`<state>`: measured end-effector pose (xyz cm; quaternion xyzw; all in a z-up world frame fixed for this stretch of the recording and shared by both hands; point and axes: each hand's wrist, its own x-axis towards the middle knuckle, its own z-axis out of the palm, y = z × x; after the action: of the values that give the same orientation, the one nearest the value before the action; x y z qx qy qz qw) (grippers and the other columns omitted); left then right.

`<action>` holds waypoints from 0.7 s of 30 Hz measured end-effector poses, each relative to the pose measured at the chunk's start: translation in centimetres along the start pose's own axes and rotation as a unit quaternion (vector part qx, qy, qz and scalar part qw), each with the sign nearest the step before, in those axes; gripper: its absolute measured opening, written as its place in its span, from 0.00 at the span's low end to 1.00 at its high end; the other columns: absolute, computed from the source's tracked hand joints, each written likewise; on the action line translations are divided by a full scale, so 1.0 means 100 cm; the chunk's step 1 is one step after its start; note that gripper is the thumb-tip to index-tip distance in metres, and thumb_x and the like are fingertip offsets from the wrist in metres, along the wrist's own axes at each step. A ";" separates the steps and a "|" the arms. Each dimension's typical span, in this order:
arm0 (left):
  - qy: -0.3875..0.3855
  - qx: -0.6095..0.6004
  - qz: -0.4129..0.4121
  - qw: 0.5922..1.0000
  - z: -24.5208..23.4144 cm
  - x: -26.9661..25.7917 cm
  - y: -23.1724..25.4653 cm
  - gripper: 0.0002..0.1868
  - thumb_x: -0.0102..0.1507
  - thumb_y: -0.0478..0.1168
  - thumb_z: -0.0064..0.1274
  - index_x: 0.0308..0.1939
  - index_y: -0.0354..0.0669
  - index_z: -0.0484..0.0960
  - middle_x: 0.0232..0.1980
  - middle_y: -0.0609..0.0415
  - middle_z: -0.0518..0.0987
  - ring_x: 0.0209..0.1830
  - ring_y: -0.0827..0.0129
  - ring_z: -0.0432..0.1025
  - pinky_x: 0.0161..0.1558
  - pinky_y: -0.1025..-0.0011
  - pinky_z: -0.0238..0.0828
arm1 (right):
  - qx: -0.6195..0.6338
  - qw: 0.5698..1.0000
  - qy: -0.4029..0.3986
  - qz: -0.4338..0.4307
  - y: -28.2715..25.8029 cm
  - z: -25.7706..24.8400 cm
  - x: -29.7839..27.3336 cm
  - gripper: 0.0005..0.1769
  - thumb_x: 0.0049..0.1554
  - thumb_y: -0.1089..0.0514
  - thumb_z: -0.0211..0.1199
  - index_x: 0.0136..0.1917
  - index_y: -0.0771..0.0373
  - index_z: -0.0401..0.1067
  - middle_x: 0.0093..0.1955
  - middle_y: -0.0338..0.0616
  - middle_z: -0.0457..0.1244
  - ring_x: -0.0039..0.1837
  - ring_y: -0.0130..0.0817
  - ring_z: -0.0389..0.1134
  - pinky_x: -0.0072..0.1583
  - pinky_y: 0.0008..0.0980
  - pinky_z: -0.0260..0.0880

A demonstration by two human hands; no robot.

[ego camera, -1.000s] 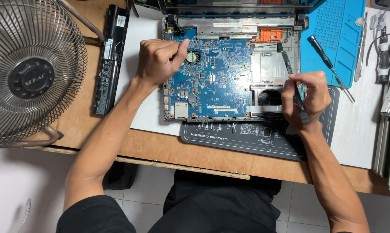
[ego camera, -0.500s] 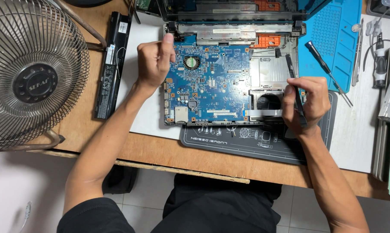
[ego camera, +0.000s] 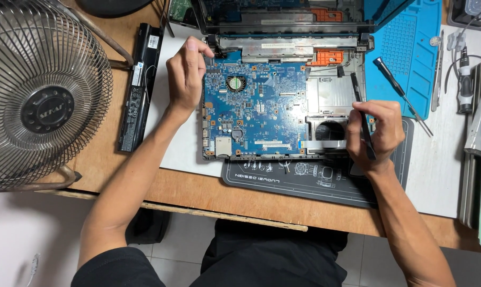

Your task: The person disassembles a laptop by removing screws and detaching internal components. They use a screwdriver to loosen screws on the motherboard and a prying tool to separate the cooling fan and other parts from the chassis. The motherboard is lifted out, and the person continues to remove screws and disconnect cables from the laptop's frame.

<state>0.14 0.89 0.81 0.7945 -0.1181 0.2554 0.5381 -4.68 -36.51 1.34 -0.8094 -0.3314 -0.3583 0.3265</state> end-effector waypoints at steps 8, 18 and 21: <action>-0.051 0.069 0.079 0.993 0.001 -0.002 -0.001 0.22 0.77 0.44 0.29 0.38 0.39 0.75 0.23 0.58 0.66 0.17 0.75 0.56 0.22 0.72 0.46 | 0.026 1.000 0.005 0.004 0.014 0.003 -0.016 0.10 0.64 0.78 0.63 0.57 0.75 0.67 0.49 0.60 0.66 0.47 0.50 0.66 0.49 0.40 0.68; -0.067 0.105 0.097 0.987 0.002 0.000 -0.008 0.22 0.78 0.45 0.37 0.31 0.48 0.76 0.11 0.60 0.66 0.11 0.70 0.65 0.23 0.77 0.61 | 0.065 0.997 0.049 0.004 0.027 0.012 -0.023 0.10 0.61 0.78 0.69 0.50 0.73 0.71 0.42 0.48 0.69 0.38 0.45 0.69 0.44 0.36 0.69; -0.070 0.112 0.100 0.986 0.002 0.000 -0.007 0.21 0.78 0.46 0.38 0.30 0.49 0.76 0.11 0.60 0.67 0.11 0.70 0.66 0.23 0.77 0.63 | 0.059 0.997 0.041 0.005 0.022 0.011 -0.019 0.10 0.60 0.78 0.70 0.50 0.72 0.71 0.41 0.46 0.70 0.38 0.44 0.70 0.43 0.36 0.69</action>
<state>0.55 0.95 0.20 0.8499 -0.2049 0.2629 0.4082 -3.54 -37.46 -1.40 -0.7750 -0.3340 -0.3695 0.3889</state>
